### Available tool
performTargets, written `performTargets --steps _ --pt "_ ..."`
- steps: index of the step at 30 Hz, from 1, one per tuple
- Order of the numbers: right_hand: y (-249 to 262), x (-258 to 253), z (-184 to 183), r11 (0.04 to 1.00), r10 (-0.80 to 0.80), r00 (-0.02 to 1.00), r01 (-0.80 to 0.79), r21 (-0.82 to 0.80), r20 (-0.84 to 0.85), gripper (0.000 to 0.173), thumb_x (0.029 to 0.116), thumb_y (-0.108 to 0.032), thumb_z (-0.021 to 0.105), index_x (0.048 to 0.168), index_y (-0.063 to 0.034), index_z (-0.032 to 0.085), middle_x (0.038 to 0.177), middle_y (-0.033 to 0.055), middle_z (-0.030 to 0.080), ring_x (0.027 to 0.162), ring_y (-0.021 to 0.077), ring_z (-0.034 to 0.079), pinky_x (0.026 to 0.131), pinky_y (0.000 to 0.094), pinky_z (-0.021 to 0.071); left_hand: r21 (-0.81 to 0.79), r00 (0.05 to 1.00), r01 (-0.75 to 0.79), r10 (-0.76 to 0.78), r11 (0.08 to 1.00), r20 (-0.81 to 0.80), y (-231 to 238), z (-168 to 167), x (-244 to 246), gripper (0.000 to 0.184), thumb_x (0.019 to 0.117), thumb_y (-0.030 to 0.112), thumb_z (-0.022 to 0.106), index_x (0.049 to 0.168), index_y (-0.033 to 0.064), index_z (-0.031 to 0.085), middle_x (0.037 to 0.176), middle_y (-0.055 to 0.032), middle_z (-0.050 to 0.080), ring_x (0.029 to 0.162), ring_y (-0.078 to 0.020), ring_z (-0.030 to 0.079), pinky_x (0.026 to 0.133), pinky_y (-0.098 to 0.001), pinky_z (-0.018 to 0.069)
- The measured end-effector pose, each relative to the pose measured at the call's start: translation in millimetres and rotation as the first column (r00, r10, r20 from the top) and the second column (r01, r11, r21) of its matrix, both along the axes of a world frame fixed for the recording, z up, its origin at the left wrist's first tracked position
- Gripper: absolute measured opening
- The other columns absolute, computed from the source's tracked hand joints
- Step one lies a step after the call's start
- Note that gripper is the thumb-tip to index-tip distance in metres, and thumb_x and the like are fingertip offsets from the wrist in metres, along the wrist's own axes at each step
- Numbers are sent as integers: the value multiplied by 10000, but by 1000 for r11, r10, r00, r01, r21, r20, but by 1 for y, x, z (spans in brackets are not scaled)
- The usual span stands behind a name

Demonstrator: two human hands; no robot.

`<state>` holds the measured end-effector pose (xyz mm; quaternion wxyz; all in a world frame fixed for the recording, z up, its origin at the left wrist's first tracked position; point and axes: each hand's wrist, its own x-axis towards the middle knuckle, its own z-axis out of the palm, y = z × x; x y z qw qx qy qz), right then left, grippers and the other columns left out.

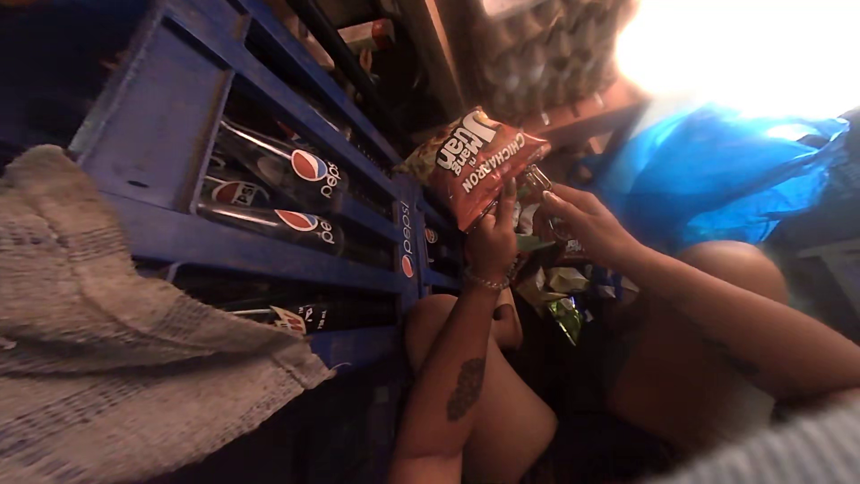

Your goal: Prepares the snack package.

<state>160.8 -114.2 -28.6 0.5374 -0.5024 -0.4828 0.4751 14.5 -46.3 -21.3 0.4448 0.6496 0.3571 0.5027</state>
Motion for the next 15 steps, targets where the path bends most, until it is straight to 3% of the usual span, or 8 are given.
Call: performTargets --steps 7,11,15 --pt "0 0 1 1000 -19 1000 19 4 24 344 1113 -256 365 1206 -46 622 853 4 655 752 79 630 679 237 541 29 1000 -5 5 1000 -26 -1 -1 1 253 1050 150 564 1143 -64 661 1066 -49 717 1024 -12 667 968 -233 535" --pt "-1 -1 4 999 -47 996 48 -17 77 306 1108 -258 399 1163 -54 621 836 2 649 737 71 629 672 233 537 28 987 -35 39 999 -154 -2 2 -1 290 1057 218 569 1125 -33 698 1049 -62 726 1016 -9 659 972 -229 510" --pt "0 0 2 999 -50 991 48 16 127 311 1109 -269 401 1149 -59 627 821 -2 645 714 68 618 654 225 526 150 989 -25 46 988 -139 2 -7 1 275 1046 197 589 1167 -34 676 1113 -83 720 1084 -40 663 1015 -248 513"
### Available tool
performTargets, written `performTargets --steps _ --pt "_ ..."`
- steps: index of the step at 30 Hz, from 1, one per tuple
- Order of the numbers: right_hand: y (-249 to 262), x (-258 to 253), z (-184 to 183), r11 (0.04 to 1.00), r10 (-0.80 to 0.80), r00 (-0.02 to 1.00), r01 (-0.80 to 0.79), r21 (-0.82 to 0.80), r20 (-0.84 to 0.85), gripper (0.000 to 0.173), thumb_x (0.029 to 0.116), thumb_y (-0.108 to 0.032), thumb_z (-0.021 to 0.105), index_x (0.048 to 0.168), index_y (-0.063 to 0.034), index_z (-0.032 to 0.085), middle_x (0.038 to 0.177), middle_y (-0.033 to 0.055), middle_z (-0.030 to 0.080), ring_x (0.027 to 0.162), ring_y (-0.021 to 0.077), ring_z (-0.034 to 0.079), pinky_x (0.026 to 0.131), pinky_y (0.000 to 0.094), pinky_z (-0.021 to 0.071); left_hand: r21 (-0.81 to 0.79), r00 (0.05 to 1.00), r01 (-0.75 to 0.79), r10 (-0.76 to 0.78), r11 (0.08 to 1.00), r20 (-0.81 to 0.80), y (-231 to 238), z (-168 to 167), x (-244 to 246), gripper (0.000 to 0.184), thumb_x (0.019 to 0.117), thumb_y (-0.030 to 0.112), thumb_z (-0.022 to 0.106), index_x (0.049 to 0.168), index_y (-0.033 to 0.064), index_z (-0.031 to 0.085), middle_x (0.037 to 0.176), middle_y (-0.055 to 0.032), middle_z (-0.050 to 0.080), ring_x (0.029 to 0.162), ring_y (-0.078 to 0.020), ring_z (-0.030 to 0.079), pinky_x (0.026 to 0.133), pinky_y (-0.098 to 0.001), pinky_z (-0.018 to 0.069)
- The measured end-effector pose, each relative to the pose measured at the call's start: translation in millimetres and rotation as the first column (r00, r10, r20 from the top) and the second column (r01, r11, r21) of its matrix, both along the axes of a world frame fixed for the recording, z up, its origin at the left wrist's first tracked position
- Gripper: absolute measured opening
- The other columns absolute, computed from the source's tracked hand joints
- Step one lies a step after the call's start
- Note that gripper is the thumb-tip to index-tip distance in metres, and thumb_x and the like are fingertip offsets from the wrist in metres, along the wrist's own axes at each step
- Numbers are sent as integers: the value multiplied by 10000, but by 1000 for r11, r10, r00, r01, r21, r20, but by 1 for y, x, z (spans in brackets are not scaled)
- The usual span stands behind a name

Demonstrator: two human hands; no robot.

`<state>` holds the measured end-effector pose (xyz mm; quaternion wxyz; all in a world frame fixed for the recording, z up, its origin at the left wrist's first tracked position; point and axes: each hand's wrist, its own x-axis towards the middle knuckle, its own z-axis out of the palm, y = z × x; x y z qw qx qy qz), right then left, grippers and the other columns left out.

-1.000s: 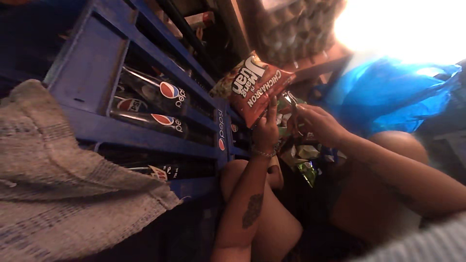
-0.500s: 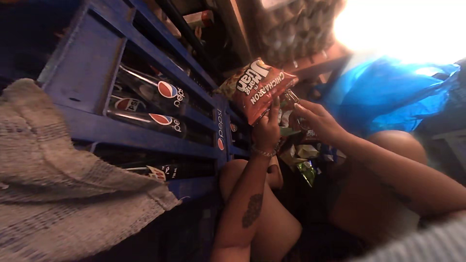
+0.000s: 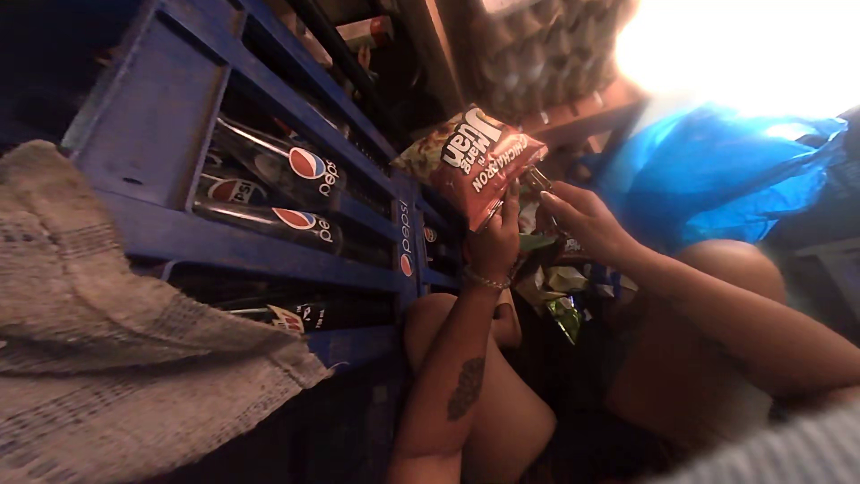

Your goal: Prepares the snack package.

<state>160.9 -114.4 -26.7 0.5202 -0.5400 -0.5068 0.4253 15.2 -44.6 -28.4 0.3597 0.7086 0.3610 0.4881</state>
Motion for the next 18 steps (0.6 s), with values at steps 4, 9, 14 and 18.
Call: performTargets --steps 4,9,14,18 --pt "0 -1 2 1000 -16 999 17 -14 46 312 1106 -262 404 1173 -63 634 809 -19 633 693 49 602 635 215 515 34 997 -34 36 999 -65 0 -1 -1 286 1043 205 592 1158 -36 692 1123 -111 726 1099 -63 670 1025 -260 508" --pt "0 -2 2 1000 -3 999 5 -28 46 291 1109 -267 406 1138 -71 618 770 -15 611 642 57 578 591 212 496 0 998 -28 27 1000 -63 -1 1 0 271 1044 190 582 1150 -34 694 1109 -105 727 1085 -53 671 1016 -249 507" --pt "2 -3 0 1000 -18 997 20 -23 74 304 1108 -278 407 1134 -67 623 772 -19 616 651 55 592 607 219 514 119 992 -44 58 992 -115 2 -7 -1 296 1036 202 599 1176 -46 679 1123 -143 718 1087 -112 680 1012 -281 518" --pt "3 -2 1 999 -22 995 25 -27 97 303 1107 -276 410 1106 -68 629 753 -21 605 618 51 574 578 211 497 188 981 -52 86 981 -176 3 -8 -1 321 1036 224 598 1190 -48 669 1104 -159 717 1065 -145 687 987 -300 528"
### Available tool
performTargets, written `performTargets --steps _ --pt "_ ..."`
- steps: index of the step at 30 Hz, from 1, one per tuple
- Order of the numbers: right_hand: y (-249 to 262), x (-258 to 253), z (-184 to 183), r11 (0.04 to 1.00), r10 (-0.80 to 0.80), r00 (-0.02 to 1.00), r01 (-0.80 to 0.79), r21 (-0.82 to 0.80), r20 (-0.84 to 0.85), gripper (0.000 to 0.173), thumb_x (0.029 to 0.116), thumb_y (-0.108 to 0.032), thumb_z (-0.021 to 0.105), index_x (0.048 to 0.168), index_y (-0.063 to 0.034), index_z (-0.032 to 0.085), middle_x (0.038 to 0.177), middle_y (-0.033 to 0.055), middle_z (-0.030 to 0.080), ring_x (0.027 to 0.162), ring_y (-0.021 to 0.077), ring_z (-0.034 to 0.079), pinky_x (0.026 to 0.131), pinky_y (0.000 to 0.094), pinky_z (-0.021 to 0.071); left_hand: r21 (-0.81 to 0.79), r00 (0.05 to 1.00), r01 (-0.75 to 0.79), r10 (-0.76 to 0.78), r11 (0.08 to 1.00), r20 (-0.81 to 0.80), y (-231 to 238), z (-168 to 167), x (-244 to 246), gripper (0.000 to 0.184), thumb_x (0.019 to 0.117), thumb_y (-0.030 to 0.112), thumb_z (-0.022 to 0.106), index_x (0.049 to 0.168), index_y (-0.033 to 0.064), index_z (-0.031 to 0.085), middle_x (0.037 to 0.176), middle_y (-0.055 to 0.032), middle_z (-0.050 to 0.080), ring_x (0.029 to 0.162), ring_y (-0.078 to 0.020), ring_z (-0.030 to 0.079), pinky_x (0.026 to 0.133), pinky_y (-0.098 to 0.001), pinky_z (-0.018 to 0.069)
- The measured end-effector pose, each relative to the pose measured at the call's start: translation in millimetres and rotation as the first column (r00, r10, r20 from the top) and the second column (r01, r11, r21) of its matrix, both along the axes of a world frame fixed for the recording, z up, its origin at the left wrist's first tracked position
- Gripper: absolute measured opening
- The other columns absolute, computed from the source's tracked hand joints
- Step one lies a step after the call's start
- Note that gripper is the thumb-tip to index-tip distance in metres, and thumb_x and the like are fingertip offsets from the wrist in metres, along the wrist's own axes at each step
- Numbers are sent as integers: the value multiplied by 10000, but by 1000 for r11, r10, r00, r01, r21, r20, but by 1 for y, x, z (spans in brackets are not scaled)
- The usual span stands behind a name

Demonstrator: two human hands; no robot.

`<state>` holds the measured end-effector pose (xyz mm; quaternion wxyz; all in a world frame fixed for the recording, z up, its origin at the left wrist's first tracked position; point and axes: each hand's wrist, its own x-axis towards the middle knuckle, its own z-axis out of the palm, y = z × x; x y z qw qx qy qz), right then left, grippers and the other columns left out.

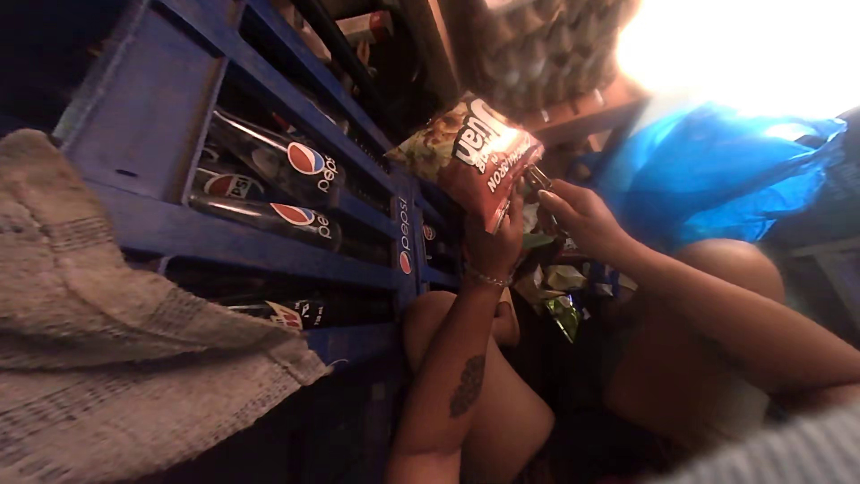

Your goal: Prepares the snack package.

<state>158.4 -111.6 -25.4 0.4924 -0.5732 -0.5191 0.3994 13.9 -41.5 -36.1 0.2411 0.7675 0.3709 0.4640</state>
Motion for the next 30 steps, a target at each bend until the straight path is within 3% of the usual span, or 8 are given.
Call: performTargets --steps 6,13,16,20,30 --pt "1 1 0 1000 3 1000 -3 11 2 295 1106 -267 410 1074 -69 626 737 -29 597 621 45 576 588 212 503 -22 1000 4 -4 1000 -1 1 -2 0 283 1046 226 583 1142 -10 707 1073 -121 739 1039 -130 702 980 -309 542" --pt "0 1 3 1000 -9 998 10 -16 55 291 1109 -282 421 1038 -77 615 710 -31 581 587 44 559 564 215 495 13 999 37 -37 999 8 4 -6 0 325 1045 235 587 1185 -43 680 1105 -162 720 1058 -154 693 989 -310 533" --pt "0 1 5 1000 -11 995 13 -24 98 294 1104 -291 423 1045 -79 618 722 -34 579 600 42 560 579 226 499 81 999 29 -30 996 14 6 -9 0 320 1041 235 596 1163 -47 685 1073 -167 725 1024 -165 706 955 -319 558" --pt "1 1 4 999 -6 995 11 -47 100 296 1108 -298 427 1038 -73 607 687 -21 549 551 55 529 529 230 476 47 1000 1 0 999 -19 3 -5 0 304 1043 235 588 1146 -30 698 1050 -147 737 996 -166 713 923 -331 561" --pt "3 0 2 997 -34 990 42 -60 136 297 1099 -322 457 1019 -78 606 667 -16 540 531 71 521 513 250 465 39 999 39 -39 998 16 5 -10 -1 294 1036 216 594 1157 -34 691 1057 -131 740 1014 -141 709 962 -312 552"
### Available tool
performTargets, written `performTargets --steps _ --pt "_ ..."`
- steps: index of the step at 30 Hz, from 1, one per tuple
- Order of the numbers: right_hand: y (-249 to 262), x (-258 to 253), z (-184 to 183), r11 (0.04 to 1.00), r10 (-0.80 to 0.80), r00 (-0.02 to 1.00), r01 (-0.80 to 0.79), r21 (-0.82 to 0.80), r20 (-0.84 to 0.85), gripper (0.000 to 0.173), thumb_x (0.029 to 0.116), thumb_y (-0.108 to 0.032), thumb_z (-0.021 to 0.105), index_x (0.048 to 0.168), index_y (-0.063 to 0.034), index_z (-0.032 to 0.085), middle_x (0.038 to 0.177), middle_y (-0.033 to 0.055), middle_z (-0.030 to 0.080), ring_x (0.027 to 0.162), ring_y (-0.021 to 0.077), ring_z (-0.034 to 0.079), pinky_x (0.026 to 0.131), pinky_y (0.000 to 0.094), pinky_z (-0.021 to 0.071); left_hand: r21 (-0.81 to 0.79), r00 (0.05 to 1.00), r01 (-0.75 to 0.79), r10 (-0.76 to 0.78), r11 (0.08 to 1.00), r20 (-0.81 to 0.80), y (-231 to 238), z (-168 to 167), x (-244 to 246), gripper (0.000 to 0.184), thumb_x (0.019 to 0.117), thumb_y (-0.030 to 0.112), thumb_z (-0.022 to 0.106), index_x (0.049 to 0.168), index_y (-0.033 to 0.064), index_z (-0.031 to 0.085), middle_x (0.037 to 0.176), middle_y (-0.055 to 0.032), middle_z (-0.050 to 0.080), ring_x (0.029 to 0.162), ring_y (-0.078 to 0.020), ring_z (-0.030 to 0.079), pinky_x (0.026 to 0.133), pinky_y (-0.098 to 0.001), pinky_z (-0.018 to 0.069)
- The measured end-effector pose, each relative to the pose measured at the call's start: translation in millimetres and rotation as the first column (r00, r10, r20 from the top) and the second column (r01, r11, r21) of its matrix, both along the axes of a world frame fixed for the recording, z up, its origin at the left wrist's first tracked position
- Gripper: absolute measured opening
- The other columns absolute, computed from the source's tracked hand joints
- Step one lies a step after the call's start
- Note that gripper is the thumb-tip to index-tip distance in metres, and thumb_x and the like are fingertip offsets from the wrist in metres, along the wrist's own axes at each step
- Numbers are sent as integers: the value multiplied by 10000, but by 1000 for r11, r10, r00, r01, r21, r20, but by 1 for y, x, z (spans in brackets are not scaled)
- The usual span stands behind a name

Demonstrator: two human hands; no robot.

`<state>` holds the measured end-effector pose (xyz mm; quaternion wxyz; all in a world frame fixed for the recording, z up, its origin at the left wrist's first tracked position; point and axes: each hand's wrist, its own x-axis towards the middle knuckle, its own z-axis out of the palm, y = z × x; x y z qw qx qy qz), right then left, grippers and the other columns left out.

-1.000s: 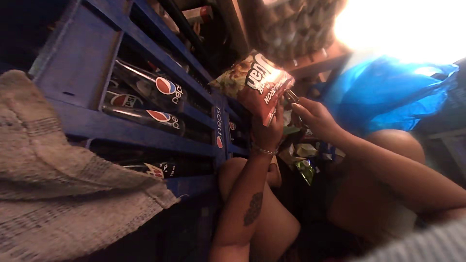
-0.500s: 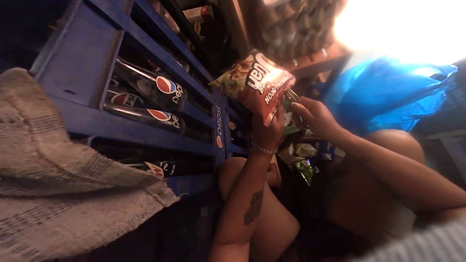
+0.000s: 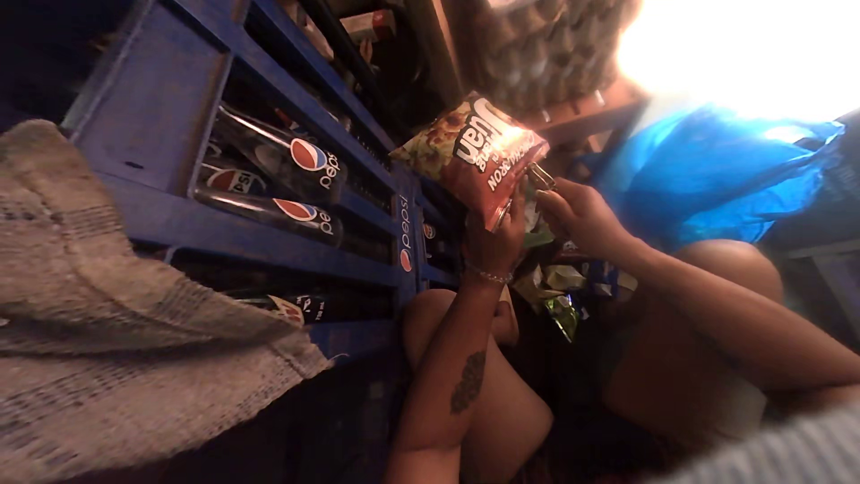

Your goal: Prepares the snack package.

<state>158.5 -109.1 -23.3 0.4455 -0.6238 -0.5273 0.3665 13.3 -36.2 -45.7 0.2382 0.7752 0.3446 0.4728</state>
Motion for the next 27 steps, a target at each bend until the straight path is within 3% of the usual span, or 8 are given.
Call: performTargets --steps 7,19,22,24,27 --pt "2 -1 1 998 33 999 -33 -44 2 285 1104 -304 453 1029 -61 583 662 2 518 514 75 498 503 243 457 -54 999 15 -13 998 41 -3 4 1 296 1041 203 591 1157 -53 682 1059 -140 729 1024 -123 699 973 -283 542" --pt "7 -4 -8 999 43 980 -44 2 -193 183 1060 -214 550 1030 -50 624 639 -40 509 498 23 467 483 198 428 -80 999 20 -16 997 48 -2 -2 1 293 1037 182 595 1199 -49 673 1104 -140 728 1055 -111 694 991 -278 536" --pt "8 -4 -8 998 21 982 -32 -56 -188 216 1069 -229 543 1067 -37 640 644 -6 528 496 63 491 485 234 455 -73 999 3 0 997 34 -1 -2 4 292 1037 190 596 1178 -52 678 1092 -147 725 1047 -119 693 989 -281 533" --pt "9 -6 -9 996 25 985 -40 -80 -170 236 1075 -242 533 1098 -28 632 694 21 588 548 82 562 547 262 520 -109 999 -39 38 993 -17 -2 4 5 299 1044 200 580 1175 -46 686 1107 -161 721 1069 -140 686 1002 -297 517" --pt "7 -5 -7 991 83 993 -92 -99 -89 248 1073 -249 545 1178 -36 618 827 40 661 714 98 631 703 302 545 -207 997 -39 51 978 54 -2 13 5 289 1057 174 550 1160 -59 685 1095 -152 717 1035 -123 686 983 -296 531"
